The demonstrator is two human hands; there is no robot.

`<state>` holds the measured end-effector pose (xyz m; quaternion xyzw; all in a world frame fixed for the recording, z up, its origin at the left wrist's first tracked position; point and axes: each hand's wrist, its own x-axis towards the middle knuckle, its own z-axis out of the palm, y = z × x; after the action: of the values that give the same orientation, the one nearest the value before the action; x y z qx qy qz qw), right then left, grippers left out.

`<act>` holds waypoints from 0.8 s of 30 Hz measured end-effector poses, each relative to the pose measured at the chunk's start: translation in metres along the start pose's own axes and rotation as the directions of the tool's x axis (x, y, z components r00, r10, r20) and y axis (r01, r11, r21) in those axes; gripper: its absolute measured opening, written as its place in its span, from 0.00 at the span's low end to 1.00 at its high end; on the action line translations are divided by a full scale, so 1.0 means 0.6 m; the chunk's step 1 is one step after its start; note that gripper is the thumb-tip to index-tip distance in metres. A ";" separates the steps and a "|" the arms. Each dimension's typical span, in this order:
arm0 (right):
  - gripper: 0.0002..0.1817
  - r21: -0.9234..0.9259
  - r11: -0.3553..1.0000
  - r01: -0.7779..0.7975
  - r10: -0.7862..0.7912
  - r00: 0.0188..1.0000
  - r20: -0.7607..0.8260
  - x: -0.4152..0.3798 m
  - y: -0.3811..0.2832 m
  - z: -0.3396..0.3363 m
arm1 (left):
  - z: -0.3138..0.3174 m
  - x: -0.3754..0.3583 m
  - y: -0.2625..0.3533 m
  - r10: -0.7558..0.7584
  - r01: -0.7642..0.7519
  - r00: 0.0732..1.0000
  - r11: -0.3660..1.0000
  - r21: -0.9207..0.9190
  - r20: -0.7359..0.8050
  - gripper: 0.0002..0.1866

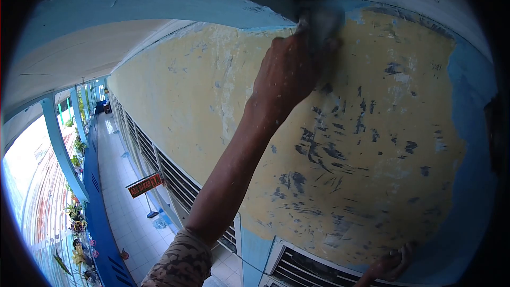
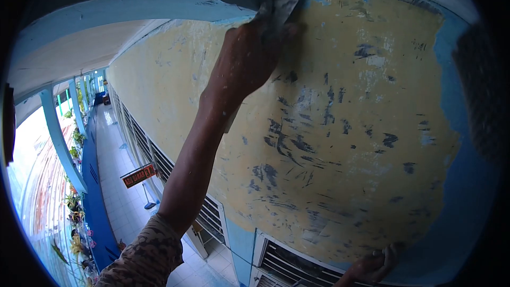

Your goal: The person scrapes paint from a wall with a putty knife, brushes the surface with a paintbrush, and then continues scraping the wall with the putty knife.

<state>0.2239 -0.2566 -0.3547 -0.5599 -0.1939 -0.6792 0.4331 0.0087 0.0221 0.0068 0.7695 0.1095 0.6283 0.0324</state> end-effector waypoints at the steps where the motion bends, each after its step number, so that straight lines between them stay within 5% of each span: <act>1: 0.11 -0.037 0.999 -0.014 0.014 1.000 0.012 -0.001 0.000 -0.001 | 0.001 -0.008 -0.004 0.017 -0.017 1.000 1.000 0.004 -0.001 0.34; 4: 0.12 -0.036 0.997 -0.062 0.063 0.998 0.006 -0.003 0.000 -0.001 | 0.002 0.011 -0.014 0.149 -0.146 0.988 0.988 0.056 -0.050 0.31; 10: 0.13 -0.032 0.999 -0.040 0.041 0.999 0.027 0.009 -0.010 -0.004 | -0.011 -0.018 -0.001 0.099 -0.102 0.992 0.994 0.048 0.076 0.33; 14: 0.12 0.057 0.987 -0.148 0.147 0.989 0.015 -0.006 0.008 -0.001 | -0.009 0.020 -0.005 0.111 -0.111 0.994 0.992 0.059 0.013 0.33; 17: 0.11 0.009 0.994 -0.104 0.104 0.994 0.033 0.002 -0.002 -0.010 | -0.014 0.011 0.008 -0.015 0.002 0.989 0.996 0.088 0.150 0.34; 20: 0.10 -0.048 0.999 -0.025 0.027 0.999 0.039 0.005 -0.001 -0.007 | -0.003 -0.032 0.003 0.177 -0.184 0.982 0.976 0.113 0.071 0.34; 22: 0.11 -0.027 0.999 -0.031 0.032 0.999 0.029 0.006 -0.004 -0.003 | -0.007 -0.023 0.019 -0.083 0.080 0.991 0.996 0.032 0.103 0.34; 24: 0.12 -0.009 0.999 -0.042 0.043 0.998 0.035 0.007 -0.008 -0.003 | -0.007 -0.001 0.020 -0.050 0.048 0.995 0.999 0.022 0.083 0.35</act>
<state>0.2189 -0.2567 -0.3503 -0.5775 -0.1868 -0.6606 0.4417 0.0062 0.0100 0.0095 0.7926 0.1332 0.5934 0.0445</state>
